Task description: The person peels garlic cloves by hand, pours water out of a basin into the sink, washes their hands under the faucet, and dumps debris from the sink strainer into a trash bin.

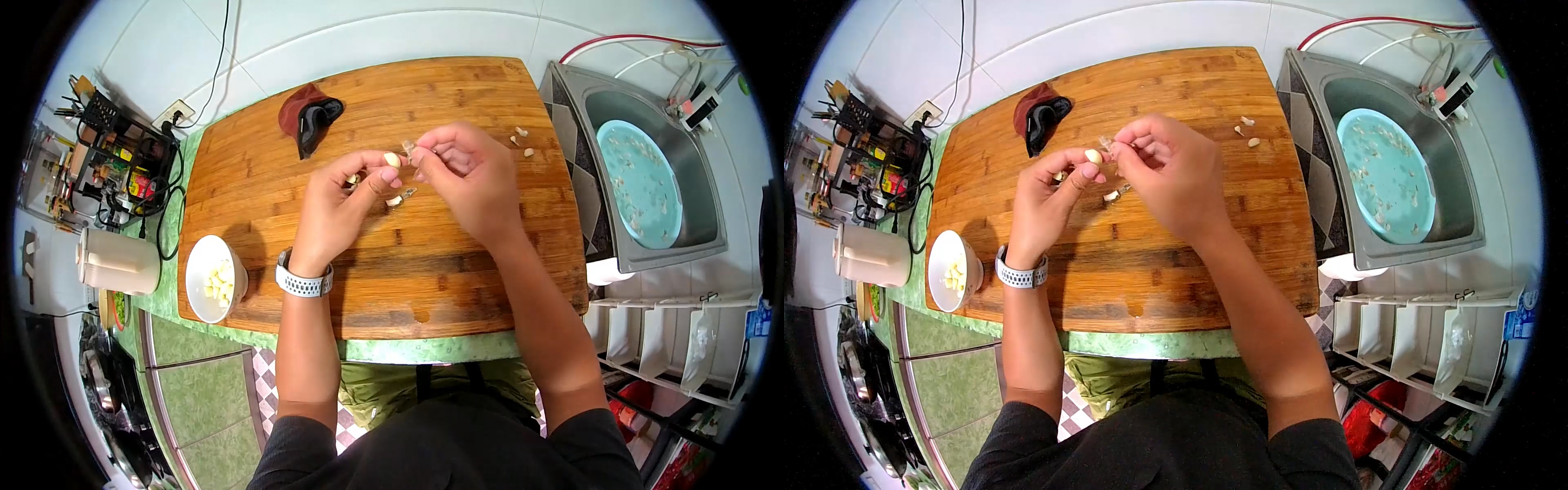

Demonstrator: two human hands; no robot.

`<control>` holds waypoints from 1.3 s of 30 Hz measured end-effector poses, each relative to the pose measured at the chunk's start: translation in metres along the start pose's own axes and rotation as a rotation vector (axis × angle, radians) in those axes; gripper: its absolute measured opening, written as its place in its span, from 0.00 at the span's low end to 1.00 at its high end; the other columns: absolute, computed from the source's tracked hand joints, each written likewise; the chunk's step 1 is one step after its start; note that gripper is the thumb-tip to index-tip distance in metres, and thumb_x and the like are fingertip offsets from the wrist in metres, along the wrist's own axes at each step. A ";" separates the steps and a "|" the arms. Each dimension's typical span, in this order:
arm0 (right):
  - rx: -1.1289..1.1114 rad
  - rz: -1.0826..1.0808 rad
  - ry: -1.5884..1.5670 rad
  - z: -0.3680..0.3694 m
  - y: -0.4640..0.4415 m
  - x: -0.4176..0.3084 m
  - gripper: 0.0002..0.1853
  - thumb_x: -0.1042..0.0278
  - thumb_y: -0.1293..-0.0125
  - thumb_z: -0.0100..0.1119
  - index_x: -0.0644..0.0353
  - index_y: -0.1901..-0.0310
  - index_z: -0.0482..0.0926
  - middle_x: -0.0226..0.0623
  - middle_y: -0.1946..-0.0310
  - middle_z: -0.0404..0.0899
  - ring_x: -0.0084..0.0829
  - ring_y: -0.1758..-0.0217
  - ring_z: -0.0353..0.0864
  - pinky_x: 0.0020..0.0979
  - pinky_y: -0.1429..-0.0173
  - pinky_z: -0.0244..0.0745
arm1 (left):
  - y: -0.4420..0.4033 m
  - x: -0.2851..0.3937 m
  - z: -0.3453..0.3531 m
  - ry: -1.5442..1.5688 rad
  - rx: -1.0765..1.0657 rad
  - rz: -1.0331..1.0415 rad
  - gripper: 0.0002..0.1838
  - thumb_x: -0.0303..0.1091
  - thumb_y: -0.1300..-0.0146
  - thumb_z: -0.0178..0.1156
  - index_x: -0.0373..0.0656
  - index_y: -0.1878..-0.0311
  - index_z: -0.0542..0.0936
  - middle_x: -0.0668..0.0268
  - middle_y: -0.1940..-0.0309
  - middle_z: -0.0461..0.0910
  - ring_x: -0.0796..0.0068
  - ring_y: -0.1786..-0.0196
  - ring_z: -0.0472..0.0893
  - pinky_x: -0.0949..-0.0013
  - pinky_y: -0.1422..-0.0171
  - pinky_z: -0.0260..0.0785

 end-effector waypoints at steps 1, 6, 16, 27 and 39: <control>-0.067 0.103 -0.080 0.001 -0.001 -0.001 0.03 0.78 0.36 0.65 0.66 0.61 0.82 0.33 0.69 0.85 0.19 0.67 0.83 0.22 0.62 0.79 | 0.000 -0.001 0.000 0.000 0.000 0.000 0.11 0.32 0.28 0.63 0.34 0.51 0.83 0.69 0.63 0.84 0.82 0.59 0.83 0.75 0.56 0.76; -0.223 0.264 -0.300 0.000 -0.001 0.001 0.05 0.78 0.33 0.63 0.69 0.57 0.80 0.38 0.63 0.85 0.23 0.62 0.85 0.23 0.57 0.81 | -0.001 0.002 -0.002 -0.199 0.084 0.076 0.08 0.30 0.35 0.69 0.35 0.57 0.85 0.70 0.69 0.84 0.86 0.68 0.76 0.78 0.64 0.70; -0.282 0.311 -0.292 0.003 0.001 0.002 0.08 0.76 0.35 0.67 0.69 0.57 0.82 0.38 0.62 0.87 0.23 0.60 0.85 0.23 0.55 0.81 | 0.000 0.005 -0.003 -0.329 0.147 0.118 0.06 0.29 0.39 0.71 0.38 0.60 0.87 0.70 0.71 0.84 0.85 0.72 0.73 0.77 0.67 0.66; -0.294 0.392 -0.328 -0.001 0.000 0.002 0.05 0.75 0.34 0.66 0.67 0.59 0.83 0.38 0.63 0.87 0.22 0.61 0.84 0.25 0.52 0.78 | 0.002 0.011 -0.002 -0.341 0.138 0.140 0.08 0.28 0.41 0.73 0.38 0.60 0.87 0.69 0.71 0.84 0.86 0.72 0.74 0.77 0.68 0.66; -0.321 0.402 -0.321 -0.002 0.000 0.000 0.04 0.76 0.34 0.65 0.66 0.59 0.83 0.37 0.63 0.86 0.23 0.61 0.84 0.26 0.51 0.79 | 0.003 0.014 -0.002 -0.269 0.109 0.159 0.06 0.25 0.40 0.72 0.36 0.60 0.87 0.68 0.69 0.85 0.85 0.68 0.79 0.78 0.65 0.70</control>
Point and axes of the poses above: each hand's wrist, its own y-axis away from the middle knuckle, its own z-axis out of the palm, x = y × z, the point moved 3 cm from there along -y, towards the middle knuckle
